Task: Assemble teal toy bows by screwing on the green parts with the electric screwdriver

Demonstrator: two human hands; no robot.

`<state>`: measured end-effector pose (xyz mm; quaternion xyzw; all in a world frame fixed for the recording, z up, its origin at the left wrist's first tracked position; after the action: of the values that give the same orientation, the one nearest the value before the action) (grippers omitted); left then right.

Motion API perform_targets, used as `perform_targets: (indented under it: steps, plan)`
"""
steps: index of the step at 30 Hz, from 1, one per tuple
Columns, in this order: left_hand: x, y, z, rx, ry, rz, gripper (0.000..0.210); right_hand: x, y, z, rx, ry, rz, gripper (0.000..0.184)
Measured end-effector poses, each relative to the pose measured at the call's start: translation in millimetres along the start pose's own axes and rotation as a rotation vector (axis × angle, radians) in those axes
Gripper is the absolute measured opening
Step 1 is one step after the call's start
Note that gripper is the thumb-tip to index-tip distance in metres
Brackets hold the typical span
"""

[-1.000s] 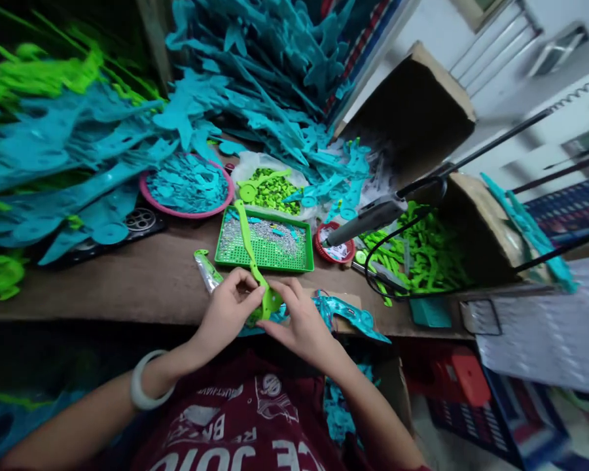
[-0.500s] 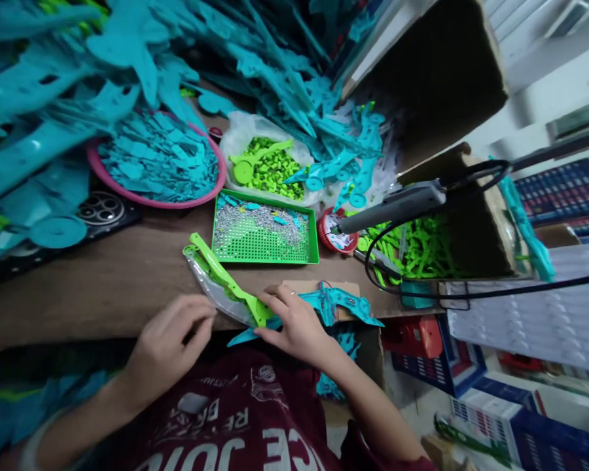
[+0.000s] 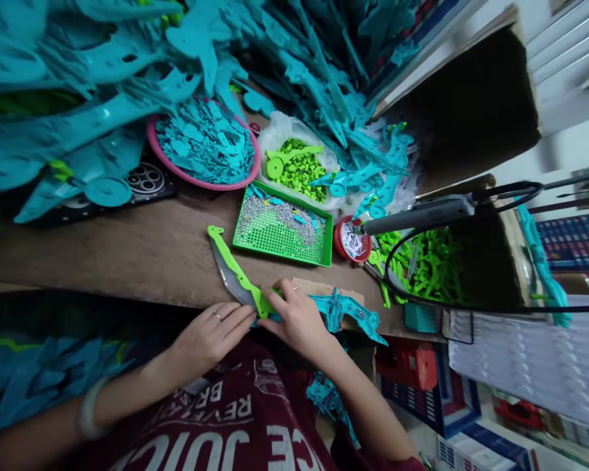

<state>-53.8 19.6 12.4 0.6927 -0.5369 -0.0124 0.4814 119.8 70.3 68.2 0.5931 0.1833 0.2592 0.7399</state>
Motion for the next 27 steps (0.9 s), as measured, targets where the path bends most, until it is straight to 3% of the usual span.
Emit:
perform_targets:
  steps: [5, 8, 11, 13, 15, 20, 23, 27]
  plan:
    - [0, -2.7, -6, 0.003, -0.028, -0.069, 0.036, 7, -5, 3, 0.065, 0.035, -0.088, 0.045]
    - [-2, -2.6, -11, 0.02, -0.048, -0.095, 0.036, 15, 7, 6, 0.146, 0.018, -0.326, 0.047]
    - [0, -1.8, -14, 0.01, -0.096, -0.112, 0.035, 22, 20, 2, 0.523, -0.178, -0.855, 0.031]
    - [2, -0.8, -16, 0.006, -0.11, -0.141, 0.037, 19, 11, -9, 0.71, -0.304, -1.251, 0.049]
    - [4, -0.6, -18, 0.02, -0.097, -0.176, 0.039, 9, -9, -27, 0.68, -0.332, -1.48, 0.059]
    - [8, -9.3, -26, 0.047, -0.093, -0.239, 0.035, -4, -41, -49, 0.56, -0.295, -1.591, 0.061]
    - [14, -13.7, -27, 0.069, -0.129, -0.283, 0.032, 2, -33, -47, 0.475, -0.295, -1.69, 0.059]
    - [26, -12.9, -23, 0.012, -0.118, -0.338, 0.034, 15, 3, -52, 0.358, -0.297, -1.828, 0.055]
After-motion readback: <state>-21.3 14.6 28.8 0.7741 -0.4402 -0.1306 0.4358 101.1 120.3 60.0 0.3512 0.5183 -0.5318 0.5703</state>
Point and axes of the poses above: each hand's wrist, its own z-axis away from the middle knuckle, its own y-axis out of the back of the hand, x = y × z, the point moved 3 cm from there along -z, towards the middle knuckle, and after that the axes turned 11 degrees about z, right-handed, at the moved point
